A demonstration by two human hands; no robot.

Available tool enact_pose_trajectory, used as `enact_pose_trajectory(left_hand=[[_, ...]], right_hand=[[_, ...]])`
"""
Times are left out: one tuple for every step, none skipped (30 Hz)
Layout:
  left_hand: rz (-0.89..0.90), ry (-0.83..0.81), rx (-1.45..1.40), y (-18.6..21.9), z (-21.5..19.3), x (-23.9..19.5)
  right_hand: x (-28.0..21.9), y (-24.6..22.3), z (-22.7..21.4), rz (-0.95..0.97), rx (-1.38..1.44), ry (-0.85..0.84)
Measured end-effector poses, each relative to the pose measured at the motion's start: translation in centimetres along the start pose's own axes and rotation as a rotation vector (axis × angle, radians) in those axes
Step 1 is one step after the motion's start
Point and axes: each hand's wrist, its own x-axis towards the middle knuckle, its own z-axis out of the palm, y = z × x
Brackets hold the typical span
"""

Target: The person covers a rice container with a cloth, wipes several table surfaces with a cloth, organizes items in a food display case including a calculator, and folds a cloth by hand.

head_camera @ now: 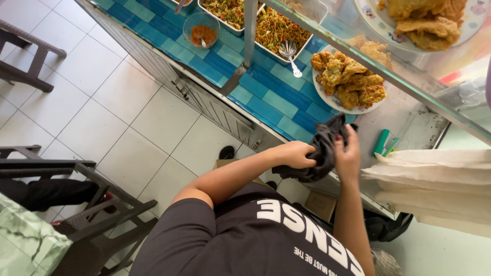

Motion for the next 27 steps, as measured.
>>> enact_pose_trajectory(left_hand=[[-0.055,0.002,0.036,-1.3,-0.3,0.3],[-0.057,0.025,0.027,-2.6,-0.3,0.5],[-0.059,0.048,0.018,-3.9,-0.3,0.6],[-0.062,0.069,0.010,-5.3,-0.3,0.6],[-0.101,0.037,0.003,-6.7,-0.4,0.5],[-0.140,0.005,-0.004,-8.1,-0.6,0.3],[-0.180,-0.027,-0.011,-9.5,-1.0,0.0],[-0.166,-0.025,-0.032,-10.9,-1.5,-0.3],[-0.152,-0.022,-0.054,-12.2,-2.0,-0.4],[-0.141,-0.022,-0.076,-13.4,-2.7,-0.6],[-0.158,-0.013,-0.113,-14.6,-3.7,-0.6],[-0.176,-0.007,-0.150,-15.7,-4.5,-0.6],[-0.194,0.000,-0.187,-16.8,-5.4,-0.7],[-0.185,0.001,-0.196,-17.8,-6.3,-0.8],[-0.176,0.002,-0.204,-18.7,-7.2,-1.0],[-0.165,0.002,-0.213,-19.7,-8.2,-1.3],[-0.150,-0.012,-0.217,-20.8,-9.2,-1.6],[-0.136,-0.028,-0.222,-21.7,-10.1,-2.0],[-0.122,-0.044,-0.226,-22.6,-10.9,-2.4],[-0.066,-0.072,-0.204,-23.4,-11.8,-2.9],[-0.010,-0.100,-0.183,-24.0,-12.6,-3.4],[0.043,-0.124,-0.163,-24.6,-13.6,-4.0],[0.065,-0.170,-0.159,-25.0,-14.9,-4.5],[0.084,-0.213,-0.157,-25.4,-16.3,-5.1],[0.102,-0.255,-0.155,-25.6,-17.7,-5.7],[0.117,-0.309,-0.163,-25.7,-19.4,-6.4],[0.133,-0.362,-0.171,-25.8,-21.1,-7.2]], right_hand=[[-0.3,1.4,2.3,0.167,-0.042,-0.097],[-0.8,2.7,4.7,0.333,-0.082,-0.198],[-1.2,3.9,7.0,0.272,-0.079,-0.215],[-1.7,4.9,9.3,0.213,-0.074,-0.232],[-1.8,5.6,11.0,0.154,-0.070,-0.250],[-1.5,6.1,12.4,0.128,-0.193,-0.217],[-1.0,6.1,13.7,0.102,-0.315,-0.184],[-0.2,5.7,15.2,0.076,-0.436,-0.150],[0.9,5.2,16.4,0.071,-0.405,-0.135],[2.3,4.5,17.4,0.069,-0.372,-0.122],[3.7,3.8,18.5,0.067,-0.339,-0.108],[5.0,3.0,19.7,0.072,-0.326,-0.110],[6.4,2.1,20.8,0.077,-0.313,-0.112],[7.5,1.2,21.8,0.081,-0.302,-0.113],[8.3,0.1,22.8,0.097,-0.280,-0.119],[8.9,-1.0,23.6,0.113,-0.261,-0.125],[9.5,-2.1,24.4,0.129,-0.242,-0.130],[9.8,-3.4,24.9,0.116,-0.231,-0.118],[9.7,-4.8,25.3,0.102,-0.221,-0.107],[9.6,-6.2,25.7,0.086,-0.210,-0.096],[9.4,-7.6,25.9,0.218,-0.149,-0.115],[9.0,-9.1,26.1,0.346,-0.085,-0.138],[8.6,-10.5,26.5,0.474,-0.020,-0.161],[7.9,-11.8,27.0,0.487,0.100,-0.145],[7.2,-13.0,27.3,0.499,0.220,-0.128],[7.2,-14.1,27.7,0.507,0.339,-0.106],[7.5,-15.1,28.3,0.539,0.415,-0.117]])
